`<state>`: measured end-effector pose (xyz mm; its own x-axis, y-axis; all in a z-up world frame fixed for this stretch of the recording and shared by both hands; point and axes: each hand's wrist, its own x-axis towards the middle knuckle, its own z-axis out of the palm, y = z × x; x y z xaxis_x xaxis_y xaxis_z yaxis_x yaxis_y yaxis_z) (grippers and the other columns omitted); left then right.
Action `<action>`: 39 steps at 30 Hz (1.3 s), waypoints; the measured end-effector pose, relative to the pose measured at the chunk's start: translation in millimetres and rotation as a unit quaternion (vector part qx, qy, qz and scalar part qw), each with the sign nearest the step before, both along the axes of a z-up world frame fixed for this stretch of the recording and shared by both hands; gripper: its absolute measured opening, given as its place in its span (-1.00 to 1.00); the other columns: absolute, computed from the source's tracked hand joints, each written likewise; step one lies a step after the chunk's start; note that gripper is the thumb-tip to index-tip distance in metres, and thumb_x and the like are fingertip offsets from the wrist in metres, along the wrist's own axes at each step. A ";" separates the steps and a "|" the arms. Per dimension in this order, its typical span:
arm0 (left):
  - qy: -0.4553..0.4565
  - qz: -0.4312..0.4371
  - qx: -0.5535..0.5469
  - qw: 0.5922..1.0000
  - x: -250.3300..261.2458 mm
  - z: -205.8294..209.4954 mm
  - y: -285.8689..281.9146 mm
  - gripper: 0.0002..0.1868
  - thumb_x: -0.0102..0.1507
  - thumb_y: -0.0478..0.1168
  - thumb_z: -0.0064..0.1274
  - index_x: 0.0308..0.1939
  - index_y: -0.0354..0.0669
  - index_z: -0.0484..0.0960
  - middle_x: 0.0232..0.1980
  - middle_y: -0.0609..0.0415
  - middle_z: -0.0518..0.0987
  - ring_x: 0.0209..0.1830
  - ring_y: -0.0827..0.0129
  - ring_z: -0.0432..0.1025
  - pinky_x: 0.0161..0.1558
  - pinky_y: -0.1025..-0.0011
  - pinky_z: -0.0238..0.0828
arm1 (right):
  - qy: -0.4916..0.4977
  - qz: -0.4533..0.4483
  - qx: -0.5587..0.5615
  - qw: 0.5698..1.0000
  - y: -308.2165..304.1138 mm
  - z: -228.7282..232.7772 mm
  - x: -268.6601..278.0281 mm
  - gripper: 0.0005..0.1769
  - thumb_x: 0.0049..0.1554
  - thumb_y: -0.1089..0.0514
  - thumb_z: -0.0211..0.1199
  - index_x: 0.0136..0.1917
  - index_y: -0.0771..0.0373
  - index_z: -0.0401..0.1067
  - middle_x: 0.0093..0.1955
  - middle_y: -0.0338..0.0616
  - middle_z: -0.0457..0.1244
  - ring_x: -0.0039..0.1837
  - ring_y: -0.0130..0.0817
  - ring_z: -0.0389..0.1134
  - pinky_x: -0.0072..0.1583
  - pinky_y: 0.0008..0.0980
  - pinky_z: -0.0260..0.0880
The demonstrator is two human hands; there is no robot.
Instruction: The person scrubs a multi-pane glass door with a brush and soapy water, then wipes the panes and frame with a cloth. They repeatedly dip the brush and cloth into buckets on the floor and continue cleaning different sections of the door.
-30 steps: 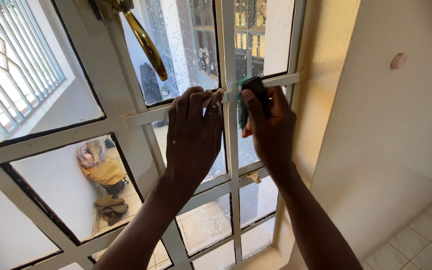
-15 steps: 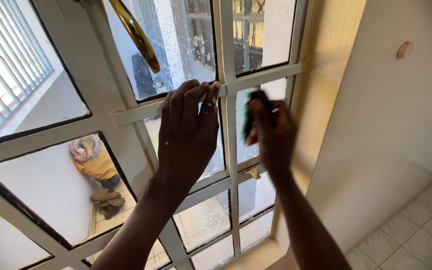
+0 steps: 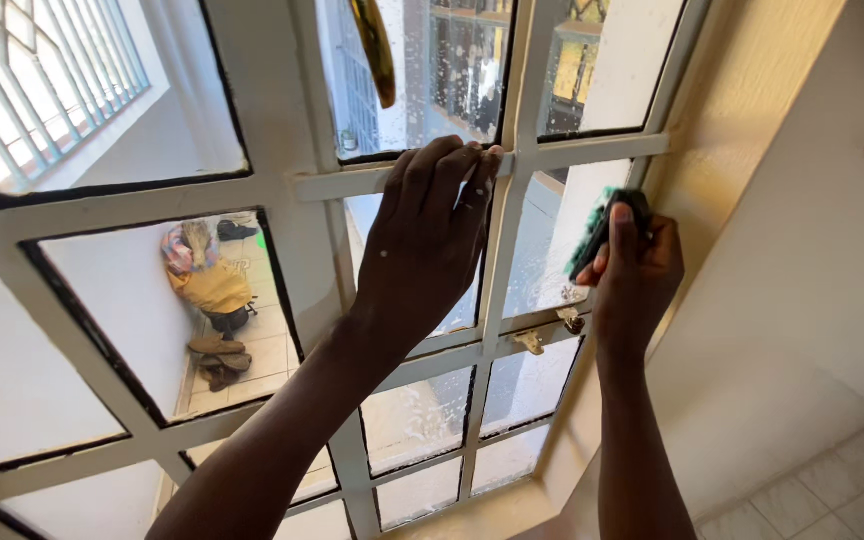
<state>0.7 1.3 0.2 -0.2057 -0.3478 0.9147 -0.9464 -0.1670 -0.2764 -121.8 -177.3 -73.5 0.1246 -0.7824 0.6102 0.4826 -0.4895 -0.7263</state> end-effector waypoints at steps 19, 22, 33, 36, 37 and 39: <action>-0.158 0.064 0.140 0.975 -4.6 47.6 52.5 -0.64 0.32 -0.23 0.14 0.19 -0.25 0.63 0.40 -0.11 0.41 0.56 0.09 0.19 0.60 -0.07 -0.06 | 0.086 0.128 -0.027 0.988 45.3 17.3 -8.3 -0.76 0.27 0.06 0.23 -0.15 0.24 0.35 -0.45 -0.30 0.17 -0.48 -0.56 0.14 -0.41 -0.49 0.15; -0.161 0.048 0.087 0.982 4.6 91.0 65.5 -0.71 0.36 -0.23 0.18 0.15 -0.22 0.65 0.35 -0.04 0.44 0.54 0.14 0.20 0.59 -0.12 -0.09 | -0.028 0.194 -0.111 0.974 50.6 58.4 -9.2 -0.74 0.37 0.07 0.21 -0.05 0.27 0.28 -0.38 -0.31 0.14 -0.38 -0.57 0.18 -0.31 -0.50 0.27; -0.165 0.122 0.051 0.977 43.9 167.0 95.4 -0.81 0.42 -0.32 0.16 0.07 -0.34 0.57 0.19 -0.14 0.45 0.42 0.01 0.27 0.48 0.04 0.15 | 0.045 0.276 -0.185 0.942 72.8 219.5 61.0 -0.72 0.33 0.01 0.21 -0.06 0.26 0.33 -0.38 -0.28 0.22 -0.40 -0.55 0.29 -0.32 -0.46 0.37; -0.206 0.181 0.019 0.961 45.8 162.8 95.0 -0.76 0.34 -0.34 0.15 0.09 -0.26 0.61 0.18 -0.07 0.48 0.40 0.15 0.31 0.55 -0.02 -0.02 | 0.087 0.244 -0.165 0.952 89.5 199.3 57.1 -0.73 0.28 0.03 0.25 -0.09 0.26 0.33 -0.44 -0.23 0.23 -0.45 -0.51 0.30 -0.37 -0.44 0.36; -0.213 0.185 0.016 0.959 45.3 163.4 95.2 -0.75 0.35 -0.33 0.14 0.11 -0.26 0.61 0.18 -0.06 0.48 0.40 0.15 0.31 0.56 -0.02 -0.05 | 0.117 0.235 -0.149 0.953 94.5 194.3 55.6 -0.74 0.24 0.04 0.26 -0.10 0.26 0.32 -0.46 -0.22 0.23 -0.47 -0.50 0.30 -0.40 -0.43 0.37; -0.229 0.189 0.028 0.955 44.2 164.3 98.3 -0.73 0.37 -0.33 0.12 0.15 -0.28 0.62 0.19 -0.03 0.49 0.41 0.16 0.31 0.59 0.00 -0.12 | 0.148 0.223 -0.159 0.950 88.5 203.8 54.9 -0.74 0.26 0.01 0.26 -0.07 0.23 0.37 -0.44 -0.25 0.26 -0.45 -0.53 0.33 -0.37 -0.48 0.40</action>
